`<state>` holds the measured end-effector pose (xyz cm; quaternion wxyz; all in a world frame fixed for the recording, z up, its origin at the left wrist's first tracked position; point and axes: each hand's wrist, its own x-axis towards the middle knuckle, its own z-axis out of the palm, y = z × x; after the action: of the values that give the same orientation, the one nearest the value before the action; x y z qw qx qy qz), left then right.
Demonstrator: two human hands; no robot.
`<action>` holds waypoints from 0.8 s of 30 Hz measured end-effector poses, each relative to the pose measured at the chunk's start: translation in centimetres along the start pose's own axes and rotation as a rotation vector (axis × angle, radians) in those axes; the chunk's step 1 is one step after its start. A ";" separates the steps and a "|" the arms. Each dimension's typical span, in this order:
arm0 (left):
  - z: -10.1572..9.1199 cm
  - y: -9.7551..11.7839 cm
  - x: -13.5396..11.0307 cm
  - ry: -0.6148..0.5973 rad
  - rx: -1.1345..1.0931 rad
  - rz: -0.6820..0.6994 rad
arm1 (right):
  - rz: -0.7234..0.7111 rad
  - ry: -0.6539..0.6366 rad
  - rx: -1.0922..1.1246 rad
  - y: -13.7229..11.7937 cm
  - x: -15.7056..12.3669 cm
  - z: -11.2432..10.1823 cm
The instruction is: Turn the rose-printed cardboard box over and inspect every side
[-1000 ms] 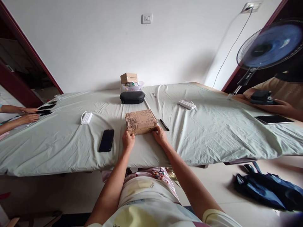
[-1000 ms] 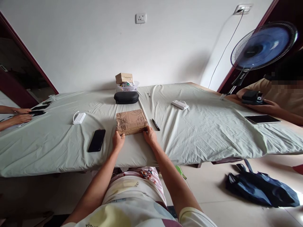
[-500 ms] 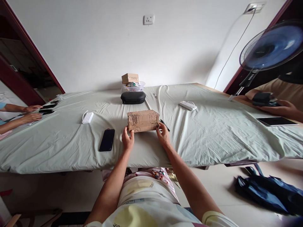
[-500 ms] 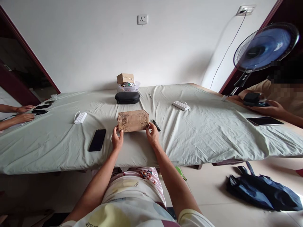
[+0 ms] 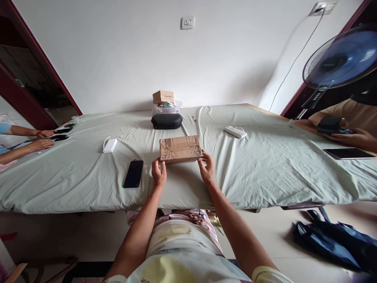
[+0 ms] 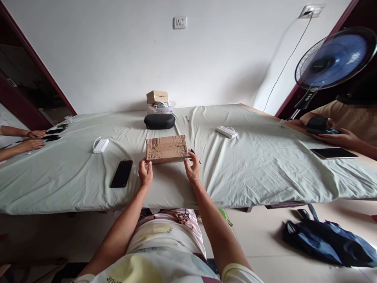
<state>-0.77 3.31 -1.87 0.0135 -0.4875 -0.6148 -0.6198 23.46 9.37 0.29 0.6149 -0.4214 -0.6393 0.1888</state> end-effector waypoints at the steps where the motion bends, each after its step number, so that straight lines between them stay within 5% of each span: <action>1: 0.1 -0.2 0.1 -0.036 0.013 -0.035 | 0.014 -0.032 -0.003 0.4 0.0 0.1; 6: 0.8 -1.0 0.1 -0.186 0.125 -0.163 | 0.099 -0.211 -0.067 2.7 0.0 0.9; 10: 1.0 -1.5 0.0 -0.194 0.149 -0.162 | 0.112 -0.251 -0.137 3.3 -0.2 1.1; 19: 0.7 -1.9 0.1 -0.169 0.108 -0.197 | 0.123 -0.228 -0.210 1.3 0.0 0.5; 24: 0.7 -2.0 0.2 -0.134 0.036 -0.134 | 0.022 -0.455 -0.198 -0.2 -0.4 0.3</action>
<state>-1.69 4.49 -3.42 -0.0603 -0.4855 -0.6566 -0.5740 23.05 9.01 0.12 0.4087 -0.4333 -0.7720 0.2217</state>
